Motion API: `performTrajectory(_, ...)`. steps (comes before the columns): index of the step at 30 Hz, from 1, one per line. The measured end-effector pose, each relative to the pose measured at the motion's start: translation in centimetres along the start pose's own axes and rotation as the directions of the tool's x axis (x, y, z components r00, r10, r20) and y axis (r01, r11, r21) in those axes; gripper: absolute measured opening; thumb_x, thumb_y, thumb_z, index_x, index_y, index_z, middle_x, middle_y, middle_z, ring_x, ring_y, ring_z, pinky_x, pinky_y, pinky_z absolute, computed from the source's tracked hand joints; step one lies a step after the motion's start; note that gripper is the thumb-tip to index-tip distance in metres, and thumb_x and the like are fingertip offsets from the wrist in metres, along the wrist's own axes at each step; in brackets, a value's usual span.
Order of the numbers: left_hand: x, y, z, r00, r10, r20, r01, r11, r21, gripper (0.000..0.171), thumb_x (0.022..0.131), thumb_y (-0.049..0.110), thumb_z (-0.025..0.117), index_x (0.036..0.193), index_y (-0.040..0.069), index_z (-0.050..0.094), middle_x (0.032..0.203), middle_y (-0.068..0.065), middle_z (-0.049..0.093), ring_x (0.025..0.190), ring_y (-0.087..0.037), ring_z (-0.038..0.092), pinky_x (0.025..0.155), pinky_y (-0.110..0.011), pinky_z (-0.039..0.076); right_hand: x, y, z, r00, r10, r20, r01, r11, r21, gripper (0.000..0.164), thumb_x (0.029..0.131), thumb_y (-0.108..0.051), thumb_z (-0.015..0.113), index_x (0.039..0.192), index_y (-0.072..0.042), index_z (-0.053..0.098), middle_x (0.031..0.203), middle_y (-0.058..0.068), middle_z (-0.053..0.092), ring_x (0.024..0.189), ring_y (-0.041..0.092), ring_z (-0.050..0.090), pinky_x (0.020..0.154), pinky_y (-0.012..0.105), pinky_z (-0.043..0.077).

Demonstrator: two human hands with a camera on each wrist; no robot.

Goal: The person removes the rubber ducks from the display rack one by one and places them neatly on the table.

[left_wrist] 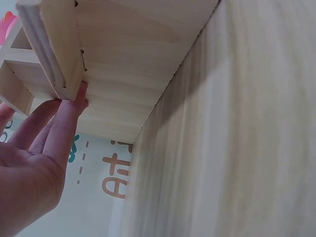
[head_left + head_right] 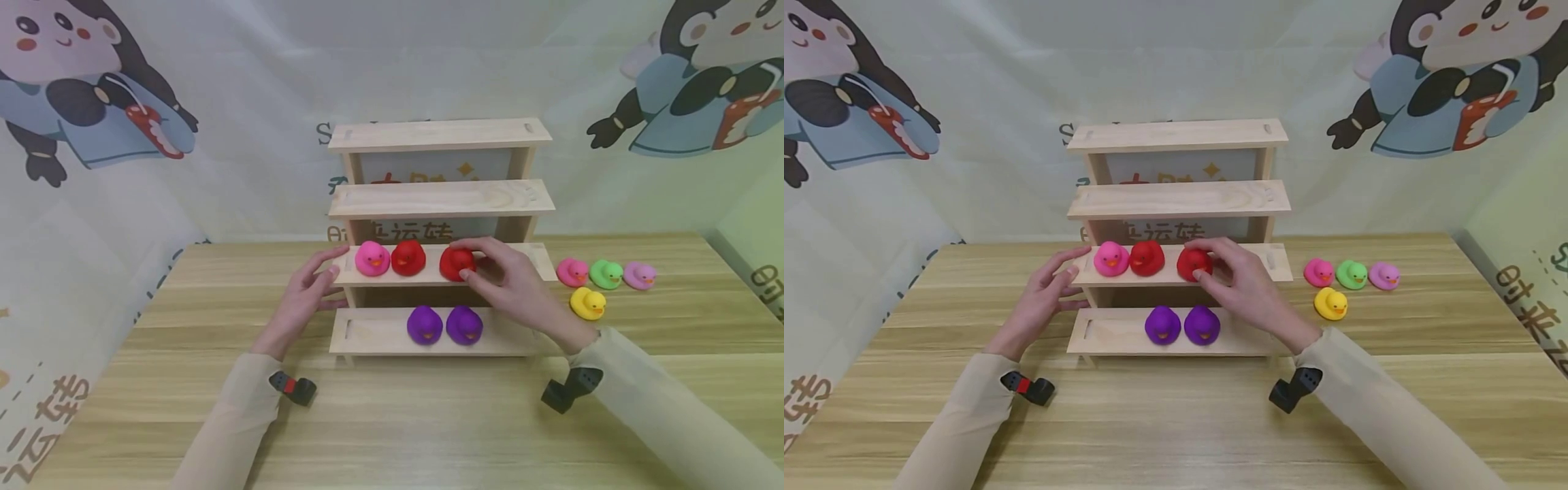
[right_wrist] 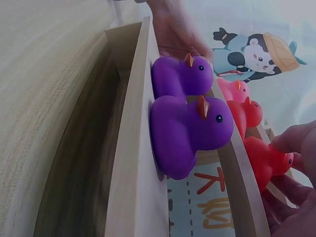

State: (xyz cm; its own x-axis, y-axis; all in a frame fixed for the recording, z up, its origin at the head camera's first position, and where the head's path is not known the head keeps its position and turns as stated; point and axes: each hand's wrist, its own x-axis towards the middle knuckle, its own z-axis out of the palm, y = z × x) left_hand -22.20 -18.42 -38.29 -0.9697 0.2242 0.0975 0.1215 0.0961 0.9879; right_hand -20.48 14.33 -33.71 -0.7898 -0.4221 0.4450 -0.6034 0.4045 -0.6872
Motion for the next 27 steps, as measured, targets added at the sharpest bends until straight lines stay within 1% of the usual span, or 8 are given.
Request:
performTrajectory(4, 0.0, 0.0, 0.1, 1.000, -0.004, -0.007, 0.004, 1.000, 0.008, 0.042, 0.104, 0.024, 0.044, 0.145, 0.014, 0.043, 0.146, -0.018, 0.037, 0.112, -0.045, 0.056, 0.080, -0.047, 0.055, -0.2, 0.0, -0.2, 1.000, 0.004, -0.014, -0.004, 1.000, 0.005, 0.036, 0.089, -0.001, 0.067, 0.124, -0.003, 0.061, 0.118, 0.012, 0.062, 0.107, 0.026, 0.058, 0.091, 0.042, 0.050)
performTrajectory(8, 0.0, -0.1, 0.1, 1.000, -0.005, -0.008, 0.005, 1.000, 0.009, 0.042, 0.104, 0.024, 0.044, 0.145, 0.015, 0.044, 0.146, -0.017, 0.037, 0.112, -0.044, 0.057, 0.080, -0.047, 0.054, -0.6, 0.0, -0.5, 0.999, 0.010, -0.046, -0.009, 1.000, 0.003, 0.036, 0.087, -0.001, 0.069, 0.123, -0.003, 0.062, 0.116, 0.011, 0.063, 0.103, 0.024, 0.060, 0.089, 0.042, 0.051)
performTrajectory(11, 0.1, -0.1, 0.1, 1.000, -0.002, -0.007, 0.002, 1.000, 0.008, 0.042, 0.104, 0.023, 0.044, 0.145, 0.014, 0.044, 0.147, -0.017, 0.036, 0.112, -0.044, 0.057, 0.080, -0.047, 0.054, -0.9, 0.0, -0.8, 0.998, -0.001, -0.070, 0.001, 1.000, -0.007, 0.036, 0.087, 0.000, 0.069, 0.122, -0.003, 0.063, 0.114, 0.011, 0.065, 0.100, 0.023, 0.061, 0.086, 0.042, 0.052)
performTrajectory(14, 0.1, -0.1, 0.1, 1.000, 0.002, -0.007, -0.001, 1.000, 0.009, 0.042, 0.104, 0.023, 0.044, 0.145, 0.014, 0.044, 0.147, -0.017, 0.036, 0.112, -0.044, 0.057, 0.080, -0.047, 0.054, -1.1, 0.0, -1.1, 0.997, -0.005, -0.077, 0.002, 1.000, -0.027, 0.036, 0.086, 0.001, 0.069, 0.122, -0.003, 0.063, 0.115, 0.011, 0.065, 0.100, 0.024, 0.061, 0.085, 0.042, 0.053)
performTrajectory(20, 0.0, -0.1, 0.0, 1.000, 0.007, -0.004, -0.007, 1.000, 0.011, 0.042, 0.104, 0.023, 0.044, 0.145, 0.014, 0.044, 0.147, -0.017, 0.036, 0.112, -0.044, 0.057, 0.080, -0.047, 0.054, -1.8, -0.1, -1.7, 0.996, 0.057, -0.073, -0.060, 0.997, -0.041, 0.037, 0.088, -0.002, 0.068, 0.125, -0.004, 0.061, 0.119, 0.009, 0.062, 0.103, 0.025, 0.059, 0.087, 0.041, 0.052)
performTrajectory(27, 0.1, -0.1, 0.0, 1.000, 0.015, 0.002, -0.015, 1.000, 0.015, 0.042, 0.104, 0.024, 0.044, 0.145, 0.013, 0.043, 0.147, -0.016, 0.036, 0.112, -0.044, 0.057, 0.080, -0.047, 0.054, -2.7, 0.0, -2.7, 0.987, 0.115, -0.113, -0.121, 0.992, -0.047, 0.038, 0.089, -0.005, 0.068, 0.126, -0.006, 0.062, 0.118, 0.012, 0.063, 0.099, 0.030, 0.062, 0.085, 0.045, 0.051)
